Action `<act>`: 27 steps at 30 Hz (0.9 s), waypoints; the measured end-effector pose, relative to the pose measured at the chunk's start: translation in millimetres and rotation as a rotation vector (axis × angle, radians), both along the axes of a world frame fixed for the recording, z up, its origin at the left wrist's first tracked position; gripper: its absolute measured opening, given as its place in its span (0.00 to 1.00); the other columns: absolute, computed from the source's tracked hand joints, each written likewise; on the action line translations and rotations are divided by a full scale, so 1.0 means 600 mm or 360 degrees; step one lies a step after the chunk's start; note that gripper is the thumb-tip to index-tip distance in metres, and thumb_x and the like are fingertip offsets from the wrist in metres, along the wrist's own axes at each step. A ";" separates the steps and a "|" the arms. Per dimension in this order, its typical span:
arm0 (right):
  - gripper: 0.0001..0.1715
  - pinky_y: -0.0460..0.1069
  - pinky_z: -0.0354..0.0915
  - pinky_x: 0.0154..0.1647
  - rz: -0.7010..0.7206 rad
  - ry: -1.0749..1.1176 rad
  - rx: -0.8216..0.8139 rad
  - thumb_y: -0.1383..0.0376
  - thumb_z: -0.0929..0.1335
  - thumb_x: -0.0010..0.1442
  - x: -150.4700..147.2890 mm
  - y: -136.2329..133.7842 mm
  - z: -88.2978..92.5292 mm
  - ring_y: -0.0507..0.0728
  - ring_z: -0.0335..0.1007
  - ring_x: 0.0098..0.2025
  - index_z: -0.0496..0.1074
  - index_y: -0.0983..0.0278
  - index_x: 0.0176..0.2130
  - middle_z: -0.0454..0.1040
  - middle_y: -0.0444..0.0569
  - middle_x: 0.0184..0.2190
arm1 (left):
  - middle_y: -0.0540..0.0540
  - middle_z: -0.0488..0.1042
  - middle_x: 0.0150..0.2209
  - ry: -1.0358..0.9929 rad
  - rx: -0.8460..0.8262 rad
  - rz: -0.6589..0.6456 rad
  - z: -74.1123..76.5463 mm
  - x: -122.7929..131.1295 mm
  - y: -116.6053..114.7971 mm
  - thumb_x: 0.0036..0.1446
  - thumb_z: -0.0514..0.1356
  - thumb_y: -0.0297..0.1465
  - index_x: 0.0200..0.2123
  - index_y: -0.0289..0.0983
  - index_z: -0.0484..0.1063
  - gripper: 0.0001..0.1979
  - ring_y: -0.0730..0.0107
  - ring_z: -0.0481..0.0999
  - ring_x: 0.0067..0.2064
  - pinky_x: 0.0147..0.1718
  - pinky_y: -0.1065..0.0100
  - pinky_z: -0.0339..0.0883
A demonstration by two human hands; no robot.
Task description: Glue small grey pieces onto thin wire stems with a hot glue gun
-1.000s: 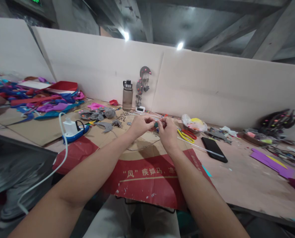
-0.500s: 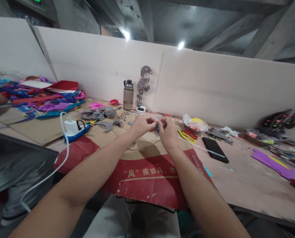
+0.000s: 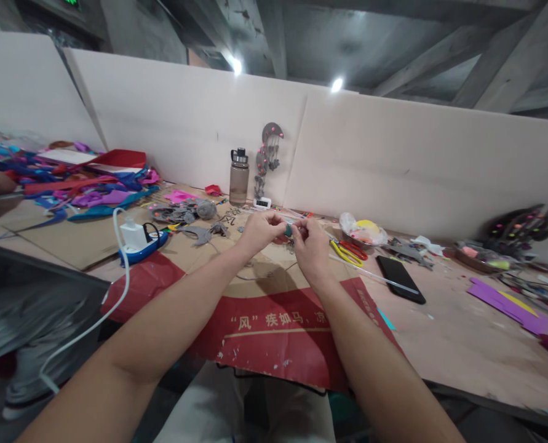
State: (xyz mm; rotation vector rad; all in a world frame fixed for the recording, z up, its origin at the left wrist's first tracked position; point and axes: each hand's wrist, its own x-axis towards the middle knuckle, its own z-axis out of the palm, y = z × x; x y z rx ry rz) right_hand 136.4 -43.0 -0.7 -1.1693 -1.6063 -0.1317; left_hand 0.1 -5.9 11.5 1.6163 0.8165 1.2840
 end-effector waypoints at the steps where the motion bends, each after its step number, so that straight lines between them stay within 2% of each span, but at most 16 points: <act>1: 0.05 0.50 0.57 0.36 -0.0006 0.0015 -0.0003 0.64 0.64 0.59 -0.001 -0.001 0.000 0.55 0.62 0.33 0.68 0.63 0.34 0.70 0.48 0.30 | 0.50 0.73 0.22 -0.0021 -0.0015 -0.0004 0.000 0.000 0.000 0.49 0.61 0.26 0.27 0.33 0.69 0.03 0.72 0.77 0.25 0.26 0.71 0.75; 10: 0.07 0.48 0.55 0.31 -0.0029 0.0221 -0.0082 0.63 0.66 0.56 -0.004 -0.001 0.001 0.52 0.58 0.26 0.68 0.64 0.29 0.65 0.43 0.23 | 0.50 0.72 0.23 -0.0101 -0.0087 -0.0041 0.007 0.001 -0.010 0.49 0.61 0.27 0.27 0.33 0.68 0.04 0.73 0.77 0.24 0.25 0.72 0.74; 27: 0.09 0.47 0.52 0.26 0.0047 0.0498 -0.0288 0.60 0.67 0.51 -0.007 -0.003 0.009 0.50 0.54 0.23 0.69 0.64 0.28 0.62 0.39 0.19 | 0.50 0.72 0.24 -0.0146 -0.0111 -0.0135 0.004 0.002 -0.009 0.51 0.61 0.28 0.29 0.33 0.68 0.05 0.73 0.77 0.24 0.24 0.71 0.73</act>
